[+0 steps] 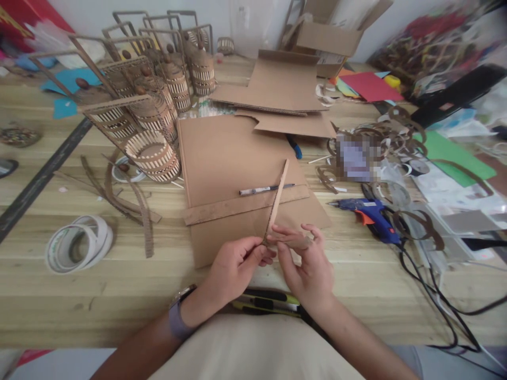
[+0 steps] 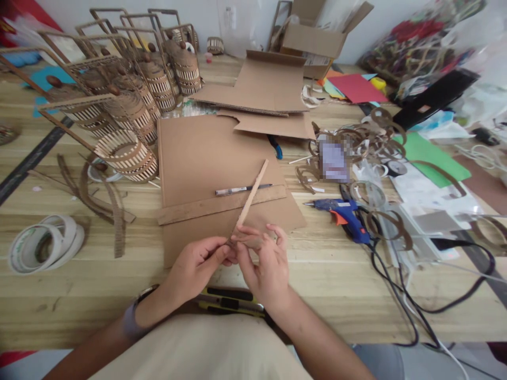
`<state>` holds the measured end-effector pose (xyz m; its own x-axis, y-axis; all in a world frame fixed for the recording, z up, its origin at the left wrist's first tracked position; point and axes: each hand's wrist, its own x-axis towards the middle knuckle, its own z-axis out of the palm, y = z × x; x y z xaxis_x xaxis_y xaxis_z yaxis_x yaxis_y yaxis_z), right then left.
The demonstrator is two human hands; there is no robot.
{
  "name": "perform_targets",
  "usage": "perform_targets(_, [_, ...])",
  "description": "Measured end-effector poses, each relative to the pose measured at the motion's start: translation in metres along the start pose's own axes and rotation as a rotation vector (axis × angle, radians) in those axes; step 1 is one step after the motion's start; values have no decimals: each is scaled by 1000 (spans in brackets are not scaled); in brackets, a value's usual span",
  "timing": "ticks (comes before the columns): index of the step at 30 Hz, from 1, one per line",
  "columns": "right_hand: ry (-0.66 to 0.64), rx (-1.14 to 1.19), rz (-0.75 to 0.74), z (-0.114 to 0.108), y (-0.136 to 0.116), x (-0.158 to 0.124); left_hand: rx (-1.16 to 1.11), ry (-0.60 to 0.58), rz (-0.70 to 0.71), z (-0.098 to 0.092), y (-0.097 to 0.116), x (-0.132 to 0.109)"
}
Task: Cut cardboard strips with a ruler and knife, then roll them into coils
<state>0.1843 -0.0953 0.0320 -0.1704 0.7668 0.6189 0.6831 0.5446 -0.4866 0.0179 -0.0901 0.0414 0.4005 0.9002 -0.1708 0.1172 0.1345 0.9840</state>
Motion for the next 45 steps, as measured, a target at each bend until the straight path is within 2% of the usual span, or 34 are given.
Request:
perform_targets(5, [33,15,79,-1,1,1,-42,-24,-15,0,-1,1])
perform_targets(13, [-19,14,-50,1,-3,2,29,22,-67,-1,-1,3])
perform_targets(20, [-33,-25,-70,2,-2,1,58,47,-56,0,-3,2])
perform_targets(28, [-20,-6,107,-2,1,-1,-46,-28,1,1,-1,-1])
perform_targets(37, [-28,0,-34,1,-3,2,48,17,-54,-1,-5,3])
perform_targets(45, [-25,-17,-27,2,-2,0,82,34,-14,-1,-4,2])
